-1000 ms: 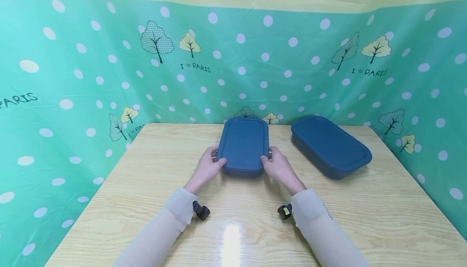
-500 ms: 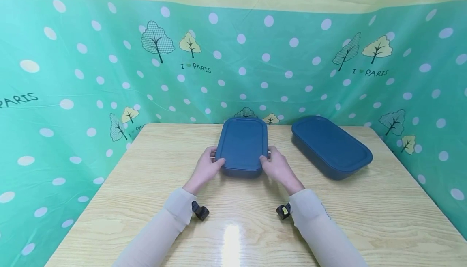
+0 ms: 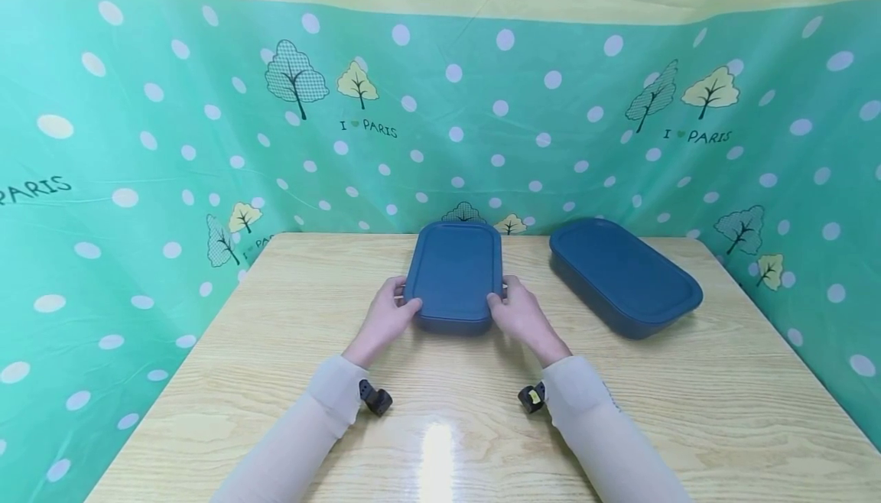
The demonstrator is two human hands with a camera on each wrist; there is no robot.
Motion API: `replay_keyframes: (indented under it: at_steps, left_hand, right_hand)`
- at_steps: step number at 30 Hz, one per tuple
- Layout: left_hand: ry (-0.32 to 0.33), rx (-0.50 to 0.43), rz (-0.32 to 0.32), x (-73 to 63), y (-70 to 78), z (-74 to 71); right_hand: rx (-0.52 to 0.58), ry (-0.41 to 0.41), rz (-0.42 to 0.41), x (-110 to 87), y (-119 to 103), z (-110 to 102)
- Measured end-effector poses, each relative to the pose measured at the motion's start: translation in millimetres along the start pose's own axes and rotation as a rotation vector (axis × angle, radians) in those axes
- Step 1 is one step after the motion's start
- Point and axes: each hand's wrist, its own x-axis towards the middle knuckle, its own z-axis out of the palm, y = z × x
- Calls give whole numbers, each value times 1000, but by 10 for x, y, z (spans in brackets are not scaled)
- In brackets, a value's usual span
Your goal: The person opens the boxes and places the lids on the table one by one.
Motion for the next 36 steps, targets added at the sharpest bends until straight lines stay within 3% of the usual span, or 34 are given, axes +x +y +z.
replay_keyframes:
  at_steps: [18, 36]
  left_hand:
    - [8, -21, 27, 2, -42, -71]
    - [27, -6, -21, 6, -61, -118]
  right_hand:
    - [-10, -7, 11, 46, -40, 55]
    - [-3, -7, 7, 51, -95, 105]
